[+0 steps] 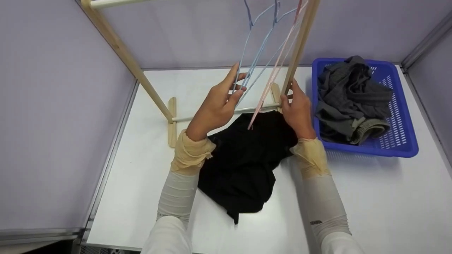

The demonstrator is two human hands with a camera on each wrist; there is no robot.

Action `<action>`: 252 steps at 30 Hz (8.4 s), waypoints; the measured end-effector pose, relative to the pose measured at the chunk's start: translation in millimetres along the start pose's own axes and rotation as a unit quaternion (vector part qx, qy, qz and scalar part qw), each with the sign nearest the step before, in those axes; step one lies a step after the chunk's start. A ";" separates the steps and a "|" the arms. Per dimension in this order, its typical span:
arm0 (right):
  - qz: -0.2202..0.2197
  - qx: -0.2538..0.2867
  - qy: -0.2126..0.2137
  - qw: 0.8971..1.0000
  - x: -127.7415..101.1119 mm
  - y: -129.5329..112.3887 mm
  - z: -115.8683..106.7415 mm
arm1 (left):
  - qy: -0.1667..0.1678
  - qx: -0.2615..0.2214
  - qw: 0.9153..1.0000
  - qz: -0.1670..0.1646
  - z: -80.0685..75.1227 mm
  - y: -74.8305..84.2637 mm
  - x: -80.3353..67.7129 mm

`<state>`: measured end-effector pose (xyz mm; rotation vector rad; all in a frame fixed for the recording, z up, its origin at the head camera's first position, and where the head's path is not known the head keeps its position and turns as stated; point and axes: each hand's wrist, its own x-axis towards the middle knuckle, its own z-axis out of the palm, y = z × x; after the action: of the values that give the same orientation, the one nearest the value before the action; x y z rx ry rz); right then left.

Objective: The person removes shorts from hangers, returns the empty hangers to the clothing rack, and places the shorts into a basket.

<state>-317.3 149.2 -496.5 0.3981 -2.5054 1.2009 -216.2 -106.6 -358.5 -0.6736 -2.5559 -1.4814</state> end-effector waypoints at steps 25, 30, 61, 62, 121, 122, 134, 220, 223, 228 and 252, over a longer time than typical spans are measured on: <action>-0.003 -0.007 -0.004 1.000 0.2 0.5 -1.2 | -0.005 -0.010 1.000 0.007 15.3 -5.4 13.6; -0.012 0.001 0.001 1.000 -1.6 0.4 -0.6 | 0.005 -0.013 1.000 0.004 13.8 -7.5 7.9; 0.009 0.014 0.041 0.999 -15.3 -6.8 -34.0 | 0.108 -0.069 0.990 -0.064 37.8 -52.6 -51.1; 0.009 0.019 0.057 0.998 -17.6 -6.2 -40.1 | 0.098 -0.059 0.990 -0.078 40.5 -57.6 -52.8; 0.360 -0.165 0.127 0.910 -104.9 110.4 -201.9 | -0.103 0.214 0.957 -0.167 116.1 -129.7 -92.9; 0.359 -0.164 0.128 0.910 -105.0 110.6 -201.7 | -0.101 0.213 0.958 -0.165 116.6 -130.0 -92.7; 0.353 -0.167 0.139 0.910 -105.4 113.1 -200.3 | -0.083 0.120 0.980 -0.132 112.6 -118.7 -85.9; 0.305 -0.195 0.160 0.918 -127.3 95.9 -197.9 | 0.034 -0.395 0.901 -0.176 258.2 15.8 122.0; 0.306 -0.201 0.155 0.918 -126.3 93.5 -195.8 | 0.066 -0.406 0.893 -0.185 255.8 13.6 135.4; 0.303 -0.192 0.160 0.920 -126.7 92.2 -188.5 | 0.131 -0.408 0.883 -0.189 249.1 5.2 153.9; 0.277 -0.198 0.174 0.924 -122.7 93.9 -189.1 | -0.078 -0.134 0.982 -0.109 237.6 10.3 131.8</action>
<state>-209.4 368.2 -501.0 -0.6112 -2.5108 0.7906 -300.6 141.2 -432.2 -0.5733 -2.6440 -1.9418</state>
